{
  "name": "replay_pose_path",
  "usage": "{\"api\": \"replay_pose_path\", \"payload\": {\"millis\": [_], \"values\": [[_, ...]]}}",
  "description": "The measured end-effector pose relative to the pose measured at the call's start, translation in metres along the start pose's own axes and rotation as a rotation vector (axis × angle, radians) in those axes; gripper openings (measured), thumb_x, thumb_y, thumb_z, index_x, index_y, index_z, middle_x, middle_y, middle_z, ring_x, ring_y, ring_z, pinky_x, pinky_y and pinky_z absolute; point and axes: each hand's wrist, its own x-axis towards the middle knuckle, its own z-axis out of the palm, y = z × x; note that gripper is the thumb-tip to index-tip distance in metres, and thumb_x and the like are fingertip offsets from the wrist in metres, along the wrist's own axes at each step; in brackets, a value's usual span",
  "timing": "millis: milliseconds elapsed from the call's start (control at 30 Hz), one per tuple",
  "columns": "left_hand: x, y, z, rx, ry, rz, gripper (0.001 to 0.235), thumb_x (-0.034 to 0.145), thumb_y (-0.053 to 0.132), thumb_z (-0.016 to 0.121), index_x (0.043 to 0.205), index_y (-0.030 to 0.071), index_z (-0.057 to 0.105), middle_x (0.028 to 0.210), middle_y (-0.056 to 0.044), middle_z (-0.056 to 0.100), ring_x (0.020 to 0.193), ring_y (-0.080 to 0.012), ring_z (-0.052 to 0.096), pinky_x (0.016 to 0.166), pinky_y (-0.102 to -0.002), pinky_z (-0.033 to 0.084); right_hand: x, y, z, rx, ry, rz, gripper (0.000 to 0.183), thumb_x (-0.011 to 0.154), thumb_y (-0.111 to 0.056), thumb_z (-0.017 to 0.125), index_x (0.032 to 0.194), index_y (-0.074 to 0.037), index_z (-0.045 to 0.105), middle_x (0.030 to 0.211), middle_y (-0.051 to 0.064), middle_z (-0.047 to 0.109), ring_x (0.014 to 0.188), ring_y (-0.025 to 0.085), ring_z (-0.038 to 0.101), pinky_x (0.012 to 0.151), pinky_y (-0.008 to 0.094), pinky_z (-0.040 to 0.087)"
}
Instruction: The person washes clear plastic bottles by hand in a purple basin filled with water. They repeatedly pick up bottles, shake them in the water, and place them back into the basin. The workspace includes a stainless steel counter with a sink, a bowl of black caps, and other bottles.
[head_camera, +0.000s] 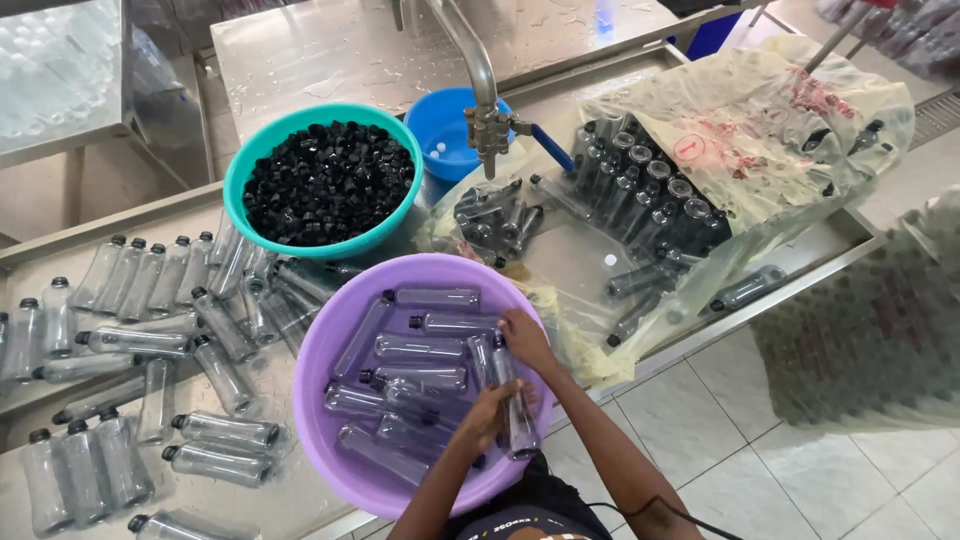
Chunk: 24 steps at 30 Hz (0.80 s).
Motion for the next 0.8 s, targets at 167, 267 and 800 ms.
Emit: {"api": "replay_pose_path", "payload": {"millis": [167, 267, 800], "values": [[0.027, -0.026, -0.008, 0.285, 0.282, -0.057, 0.042, 0.105, 0.032, 0.07, 0.136, 0.004, 0.068, 0.101, -0.007, 0.073, 0.078, -0.0184, 0.064, 0.071, -0.029, 0.056, 0.004, -0.047, -0.005, 0.164, -0.358, 0.21, 0.04, 0.112, -0.024, 0.049, 0.145, -0.02, 0.07, 0.138, 0.009, 0.075, 0.105, 0.025, 0.072, 0.091, 0.042, 0.061], [0.092, -0.06, -0.05, 0.118, 0.324, 0.027, 0.036, 0.09, 0.035, 0.083, 0.11, 0.005, 0.083, 0.09, -0.01, 0.082, 0.074, -0.0223, 0.075, 0.069, -0.034, 0.06, 0.022, 0.057, 0.127, 0.369, -0.18, 0.332, 0.036, 0.105, -0.033, 0.052, 0.089, -0.013, 0.078, 0.097, 0.002, 0.082, 0.091, 0.014, 0.063, 0.082, 0.038, 0.05], [0.152, -0.06, -0.141, -0.007, 0.564, 0.187, 0.083, 0.104, 0.051, 0.06, 0.156, -0.013, 0.049, 0.148, -0.04, 0.059, 0.13, -0.0495, 0.068, 0.108, -0.063, 0.055, -0.024, -0.079, 0.048, 0.277, -0.156, 0.531, 0.048, 0.1, -0.041, 0.06, 0.126, -0.003, 0.076, 0.125, 0.025, 0.069, 0.119, 0.044, 0.064, 0.091, 0.054, 0.055]]}}
